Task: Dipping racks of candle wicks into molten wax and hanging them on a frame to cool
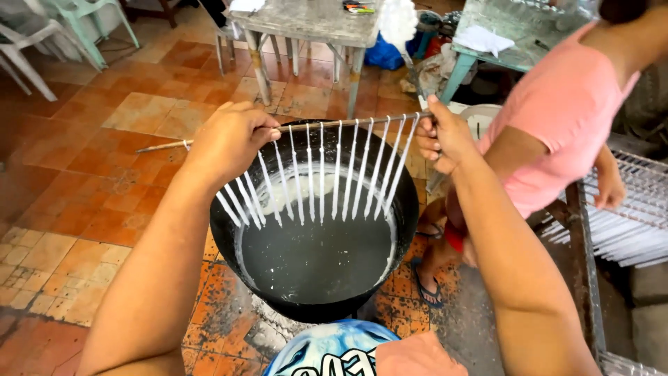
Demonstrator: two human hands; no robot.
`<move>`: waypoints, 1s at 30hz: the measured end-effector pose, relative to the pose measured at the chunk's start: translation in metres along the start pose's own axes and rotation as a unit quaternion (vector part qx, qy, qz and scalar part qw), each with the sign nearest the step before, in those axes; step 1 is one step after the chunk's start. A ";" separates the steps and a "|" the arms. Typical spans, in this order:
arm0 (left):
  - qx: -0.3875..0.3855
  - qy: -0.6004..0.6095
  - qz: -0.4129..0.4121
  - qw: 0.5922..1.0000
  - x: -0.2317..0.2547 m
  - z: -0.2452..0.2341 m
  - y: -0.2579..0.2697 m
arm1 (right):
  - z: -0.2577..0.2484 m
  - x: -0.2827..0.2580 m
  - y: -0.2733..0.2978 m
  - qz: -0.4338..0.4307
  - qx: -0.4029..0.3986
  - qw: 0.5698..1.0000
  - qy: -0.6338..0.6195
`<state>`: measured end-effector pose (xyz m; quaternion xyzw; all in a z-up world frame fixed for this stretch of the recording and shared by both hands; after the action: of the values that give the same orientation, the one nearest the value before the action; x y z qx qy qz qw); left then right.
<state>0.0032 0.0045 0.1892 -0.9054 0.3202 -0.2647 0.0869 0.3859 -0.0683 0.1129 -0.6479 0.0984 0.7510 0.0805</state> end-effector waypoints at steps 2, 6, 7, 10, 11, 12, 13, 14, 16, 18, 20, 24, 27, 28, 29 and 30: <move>0.027 0.043 0.051 0.997 0.004 -0.001 -0.003 | -0.007 0.002 -0.009 0.004 -0.014 1.000 -0.010; 0.090 0.024 0.116 0.989 0.012 -0.044 0.007 | -0.017 -0.006 -0.019 -0.006 -0.033 0.999 -0.017; 0.119 0.030 0.132 0.984 0.009 -0.056 0.006 | -0.017 -0.010 -0.020 0.021 -0.016 0.999 -0.030; 0.120 0.036 0.115 0.985 -0.003 -0.064 0.009 | -0.026 -0.012 -0.025 0.019 -0.018 0.999 -0.027; 0.094 0.034 0.087 0.991 -0.007 -0.062 0.010 | -0.030 -0.014 -0.028 -0.016 -0.035 0.999 -0.014; 0.096 0.033 0.085 0.991 -0.007 -0.056 0.009 | -0.032 -0.014 -0.032 -0.016 -0.038 0.999 -0.013; 0.096 0.042 0.061 0.993 -0.007 -0.050 0.008 | -0.033 -0.015 -0.035 -0.016 -0.038 0.999 -0.014; 0.094 0.051 0.037 0.994 -0.008 -0.044 0.008 | -0.035 -0.015 -0.037 -0.015 -0.038 0.999 -0.016; 0.100 0.063 0.027 0.993 -0.017 -0.034 0.003 | -0.039 -0.015 -0.045 -0.019 -0.043 0.999 -0.012; 0.104 0.076 0.016 0.992 -0.021 -0.027 0.002 | -0.042 -0.014 -0.050 -0.021 -0.048 0.999 -0.010; 0.109 0.092 0.001 0.990 -0.020 -0.024 0.003 | -0.042 -0.014 -0.051 -0.024 -0.052 0.998 -0.009; 0.114 0.086 0.008 0.990 -0.013 -0.022 0.007 | -0.045 -0.012 -0.053 -0.028 -0.062 0.998 -0.019; 0.116 0.073 0.005 0.991 -0.016 -0.016 0.008 | -0.045 -0.009 -0.056 -0.031 -0.066 0.997 -0.024; 0.112 0.082 -0.005 0.990 -0.017 -0.015 0.009 | -0.044 -0.008 -0.056 -0.031 -0.067 0.997 -0.025; 0.108 0.091 -0.015 0.990 -0.017 -0.015 0.010 | -0.043 -0.007 -0.057 -0.031 -0.068 0.997 -0.026; 0.108 0.091 -0.017 0.990 -0.013 -0.017 0.014 | -0.044 -0.005 -0.058 -0.029 -0.069 0.997 -0.026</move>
<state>-0.0216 0.0022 0.1934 -0.8683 0.2808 -0.3805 0.1497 0.4435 -0.0230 0.1095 -0.6348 0.0257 0.7699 0.0601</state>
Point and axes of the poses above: each hand's wrist, its own y-axis away from the middle knuckle, its own z-axis out of the palm, x = y × z, the point moved 3 cm from there along -y, towards the middle knuckle, and after that the axes turned 7 degrees about y, right-handed, at the moved point
